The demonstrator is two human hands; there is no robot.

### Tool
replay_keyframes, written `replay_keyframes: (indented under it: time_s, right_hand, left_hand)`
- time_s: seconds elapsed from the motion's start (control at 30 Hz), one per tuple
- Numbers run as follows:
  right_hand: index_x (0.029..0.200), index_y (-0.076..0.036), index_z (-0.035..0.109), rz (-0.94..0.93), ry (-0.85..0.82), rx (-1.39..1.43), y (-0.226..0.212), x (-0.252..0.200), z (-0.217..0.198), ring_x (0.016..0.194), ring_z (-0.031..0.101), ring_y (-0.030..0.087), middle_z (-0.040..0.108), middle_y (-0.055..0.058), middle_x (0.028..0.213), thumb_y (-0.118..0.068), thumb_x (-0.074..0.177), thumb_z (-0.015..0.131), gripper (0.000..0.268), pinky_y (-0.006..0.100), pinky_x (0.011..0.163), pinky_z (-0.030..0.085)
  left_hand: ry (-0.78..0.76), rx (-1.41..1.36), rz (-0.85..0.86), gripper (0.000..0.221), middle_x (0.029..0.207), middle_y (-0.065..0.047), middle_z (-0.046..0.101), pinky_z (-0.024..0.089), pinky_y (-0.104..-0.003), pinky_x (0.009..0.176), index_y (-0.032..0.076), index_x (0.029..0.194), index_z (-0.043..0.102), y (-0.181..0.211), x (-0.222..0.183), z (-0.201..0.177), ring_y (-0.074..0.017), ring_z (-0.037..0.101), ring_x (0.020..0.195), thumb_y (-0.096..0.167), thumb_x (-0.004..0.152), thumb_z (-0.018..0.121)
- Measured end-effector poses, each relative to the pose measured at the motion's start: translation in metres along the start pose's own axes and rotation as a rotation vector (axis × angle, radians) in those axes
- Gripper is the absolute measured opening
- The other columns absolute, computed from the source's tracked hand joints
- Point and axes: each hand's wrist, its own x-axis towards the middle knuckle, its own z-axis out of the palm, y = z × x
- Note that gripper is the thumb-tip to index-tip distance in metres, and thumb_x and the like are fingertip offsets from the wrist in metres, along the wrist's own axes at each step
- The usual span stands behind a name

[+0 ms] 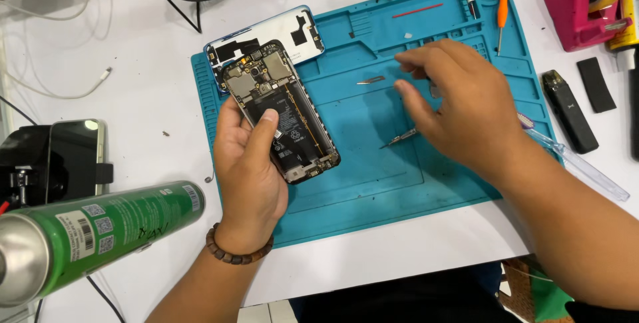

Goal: The person uses a screwdriver to remove multiple screws from the back of a disassembled smartphone placed on a blue anti-static mat. Screws are placed on the mat as they are removed. The person then uses their fingers to lift and remove a black metal bracket from the phone's interior.

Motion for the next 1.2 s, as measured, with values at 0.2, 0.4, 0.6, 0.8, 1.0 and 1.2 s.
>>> replay_keyframes:
  time_s: [0.2, 0.4, 0.6, 0.8, 1.0, 1.2]
  right_hand:
    - [0.106, -0.004, 0.066, -0.025, -0.117, -0.428, 0.02, -0.009, 0.013, 0.082, 0.056, 0.032, 0.063, 0.012, 0.098, -0.018, 0.084, 0.075, 0.028, 0.042, 0.071, 0.048]
    - [0.11, 0.004, 0.063, 0.066, -0.175, -0.343, 0.026, -0.008, 0.019, 0.086, 0.057, 0.039, 0.057, 0.022, 0.103, -0.006, 0.09, 0.067, 0.022, 0.047, 0.066, 0.05]
    - [0.118, 0.005, 0.06, 0.107, -0.173, -0.311, 0.032, -0.01, 0.022, 0.087, 0.055, 0.04, 0.057, 0.02, 0.097, 0.0, 0.089, 0.058, 0.029, 0.049, 0.072, 0.047]
    - [0.116, 0.004, 0.061, 0.043, -0.135, -0.399, 0.037, -0.01, 0.026, 0.08, 0.055, 0.037, 0.06, 0.018, 0.091, 0.002, 0.087, 0.053, 0.03, 0.046, 0.068, 0.047]
    - [0.112, 0.005, 0.063, -0.032, 0.014, -0.421, 0.043, -0.007, 0.024, 0.077, 0.054, 0.035, 0.061, 0.016, 0.085, 0.007, 0.081, 0.055, 0.032, 0.044, 0.071, 0.047]
    - [0.108, 0.005, 0.064, -0.058, 0.148, -0.126, 0.027, -0.001, 0.008, 0.08, 0.051, 0.034, 0.056, 0.016, 0.09, 0.01, 0.092, 0.052, 0.02, 0.041, 0.063, 0.041]
  left_hand:
    - [-0.051, 0.01, -0.009, 0.036, 0.114, -0.013, 0.063, 0.055, -0.034, 0.092, 0.0, 0.126, 0.05, -0.002, -0.002, 0.0, -0.0201, 0.062, 0.103, 0.004, 0.09, 0.052]
    - [-0.089, 0.038, 0.017, 0.037, 0.117, -0.013, 0.063, 0.051, -0.033, 0.1, -0.001, 0.126, 0.049, -0.007, -0.006, 0.001, -0.0199, 0.06, 0.108, 0.004, 0.09, 0.053]
    - [-0.144, 0.052, 0.098, 0.03, 0.115, -0.01, 0.061, 0.049, -0.032, 0.1, 0.003, 0.119, 0.051, -0.015, -0.008, -0.003, -0.0182, 0.058, 0.109, 0.007, 0.089, 0.058]
    - [-0.129, 0.155, 0.154, 0.022, 0.105, -0.005, 0.064, 0.052, -0.028, 0.093, 0.006, 0.107, 0.056, -0.011, -0.01, -0.003, -0.0152, 0.06, 0.1, 0.01, 0.087, 0.064]
    - [-0.015, 0.178, 0.195, 0.025, 0.103, -0.007, 0.064, 0.053, -0.027, 0.089, 0.005, 0.107, 0.056, 0.007, -0.024, 0.005, -0.0151, 0.061, 0.097, 0.007, 0.084, 0.064]
    - [0.084, 0.157, 0.137, 0.062, 0.124, -0.013, 0.055, 0.05, -0.028, 0.097, 0.01, 0.133, 0.037, 0.022, -0.055, -0.004, -0.0161, 0.057, 0.106, 0.001, 0.078, 0.064]
